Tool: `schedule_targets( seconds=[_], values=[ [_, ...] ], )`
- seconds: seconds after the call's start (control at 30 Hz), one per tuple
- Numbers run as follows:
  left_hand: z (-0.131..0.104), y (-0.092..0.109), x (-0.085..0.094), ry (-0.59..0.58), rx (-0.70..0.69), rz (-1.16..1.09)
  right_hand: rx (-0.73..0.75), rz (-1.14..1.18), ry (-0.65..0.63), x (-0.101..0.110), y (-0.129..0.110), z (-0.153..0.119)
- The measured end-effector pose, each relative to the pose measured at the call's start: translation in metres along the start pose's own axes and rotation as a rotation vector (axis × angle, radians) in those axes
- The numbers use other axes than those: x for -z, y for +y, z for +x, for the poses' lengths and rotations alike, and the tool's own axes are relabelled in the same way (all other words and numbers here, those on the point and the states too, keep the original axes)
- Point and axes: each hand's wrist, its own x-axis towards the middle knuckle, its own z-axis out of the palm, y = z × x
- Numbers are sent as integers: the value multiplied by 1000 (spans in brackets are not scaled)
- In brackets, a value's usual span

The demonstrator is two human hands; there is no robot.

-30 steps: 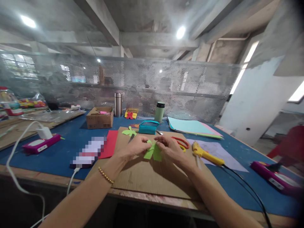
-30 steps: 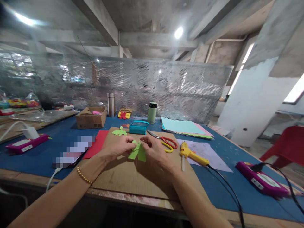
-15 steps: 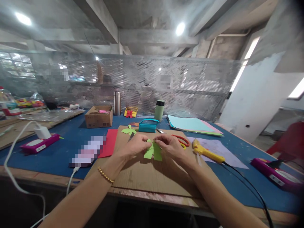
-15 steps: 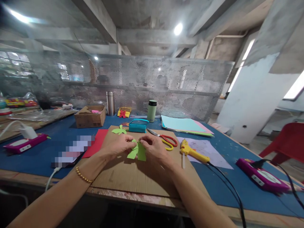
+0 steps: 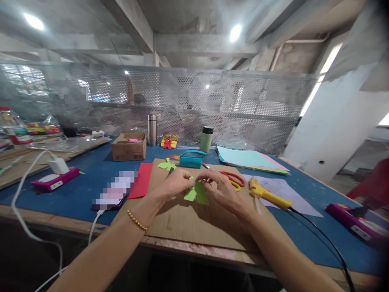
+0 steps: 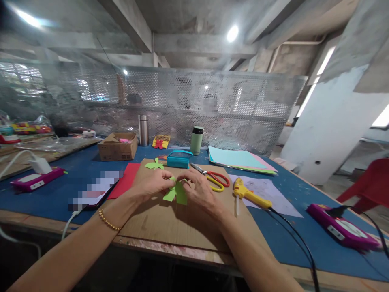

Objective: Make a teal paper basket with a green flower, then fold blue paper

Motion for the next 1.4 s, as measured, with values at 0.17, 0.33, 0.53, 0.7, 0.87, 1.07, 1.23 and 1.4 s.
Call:
schedule_targets(
  seconds=[0.17,0.33,0.53,0.7,0.87,1.07,1.23,1.4],
  values=[
    [0,-1,0,-24,-5,-4,45,16,7,1,-1,0],
    [2,-3,0,-22,-8,-16,36,1,1,1,-2,0],
    [1,-4,0,-21,-21,-44,48,-5,15,-1,1,-1],
    [0,-3,0,-38,-20,-61,46,-14,2,-2,2,-2],
    [4,-8,0,-30,-33,-83,55,-16,23,-2,2,-2],
    [8,-12,2,-37,-42,-101,41,-1,25,0,0,-2],
    [9,-15,2,-46,-28,-126,29,13,11,0,2,-1],
    [12,-20,2,-76,-27,-174,28,29,14,-1,3,-1]
  ],
)
